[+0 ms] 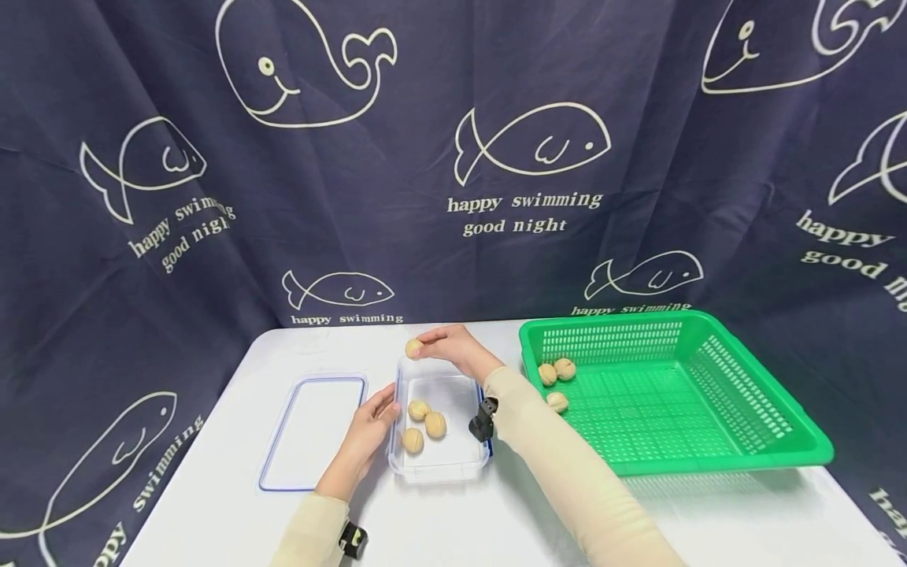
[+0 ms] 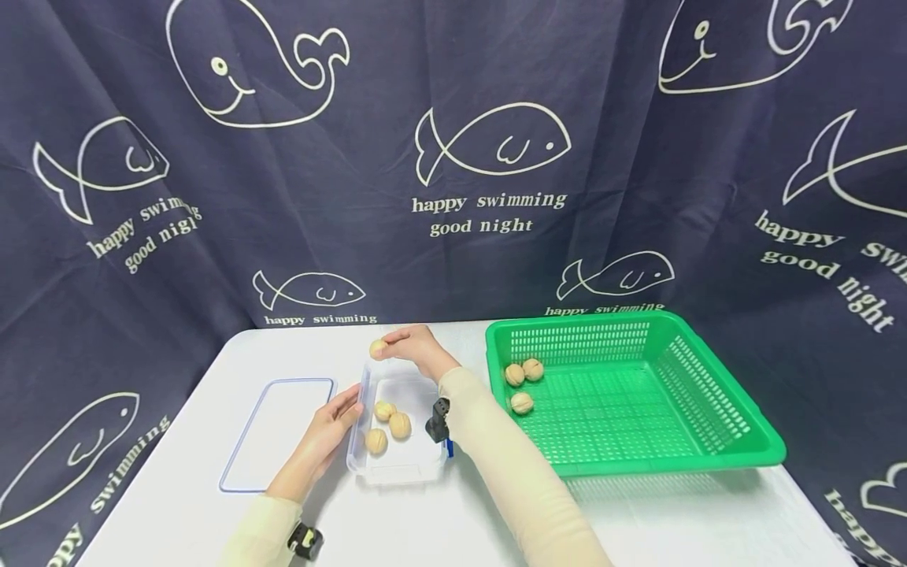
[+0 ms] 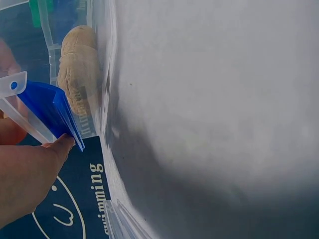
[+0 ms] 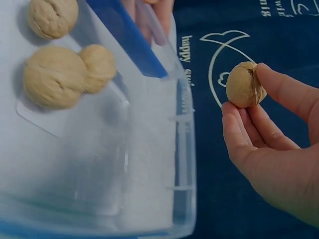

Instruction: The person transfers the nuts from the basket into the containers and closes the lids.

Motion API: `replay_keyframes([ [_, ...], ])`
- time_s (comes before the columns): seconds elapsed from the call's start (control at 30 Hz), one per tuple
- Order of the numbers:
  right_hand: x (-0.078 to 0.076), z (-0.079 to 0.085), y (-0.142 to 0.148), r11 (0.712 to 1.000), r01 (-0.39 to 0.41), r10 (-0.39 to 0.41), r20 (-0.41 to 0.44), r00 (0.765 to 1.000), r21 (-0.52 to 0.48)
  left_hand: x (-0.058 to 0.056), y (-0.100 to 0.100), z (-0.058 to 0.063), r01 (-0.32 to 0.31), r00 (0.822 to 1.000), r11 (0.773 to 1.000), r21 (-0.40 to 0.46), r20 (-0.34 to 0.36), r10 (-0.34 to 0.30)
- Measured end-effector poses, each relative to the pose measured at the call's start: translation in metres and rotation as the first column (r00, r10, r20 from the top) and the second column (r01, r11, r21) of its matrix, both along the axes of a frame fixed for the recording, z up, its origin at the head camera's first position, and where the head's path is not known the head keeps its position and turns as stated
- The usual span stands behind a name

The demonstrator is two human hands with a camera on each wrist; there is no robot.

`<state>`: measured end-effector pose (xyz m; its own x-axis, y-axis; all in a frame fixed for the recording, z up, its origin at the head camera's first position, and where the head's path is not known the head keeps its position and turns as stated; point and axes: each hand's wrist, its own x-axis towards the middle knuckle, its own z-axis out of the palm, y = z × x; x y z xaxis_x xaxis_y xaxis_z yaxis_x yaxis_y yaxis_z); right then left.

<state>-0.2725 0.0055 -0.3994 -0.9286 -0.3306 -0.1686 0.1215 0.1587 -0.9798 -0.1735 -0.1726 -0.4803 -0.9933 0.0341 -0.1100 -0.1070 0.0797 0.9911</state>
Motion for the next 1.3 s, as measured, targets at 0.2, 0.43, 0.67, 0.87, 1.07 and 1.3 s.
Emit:
replay_keyframes([
  [0.2, 0.003, -0.014, -0.010, 0.999, 0.048, -0.049, 0.061, 0.997, 0.007, -0.001, -0.001, -0.003, -0.002, 1.000, 1.000, 0.005, 0.014, 0.002],
  [0.43, 0.005, -0.026, -0.016, 0.994, 0.092, -0.098, 0.100, 0.990, 0.063, -0.002, 0.000, -0.004, -0.002, 1.000, 1.000, 0.013, 0.008, 0.001],
  [0.67, 0.007, -0.033, -0.018, 0.988, 0.118, -0.130, 0.124, 0.984, 0.098, -0.003, 0.000, -0.004, 0.004, 1.000, 1.000, 0.023, 0.010, -0.004],
  [0.87, 0.009, -0.037, -0.019, 0.983, 0.111, -0.131, 0.139, 0.982, 0.143, -0.003, 0.000, -0.004, 0.010, 1.000, 1.000, 0.021, 0.017, -0.011],
  [1.07, 0.009, -0.035, -0.019, 0.980, 0.101, -0.127, 0.149, 0.981, 0.171, -0.002, 0.001, -0.003, 0.006, 1.000, 1.000, 0.006, 0.014, -0.006],
  [1.3, 0.008, -0.025, -0.018, 0.979, 0.067, -0.095, 0.142, 0.985, 0.191, -0.002, 0.000, -0.001, 0.001, 1.000, 1.000, -0.003, 0.011, -0.001],
])
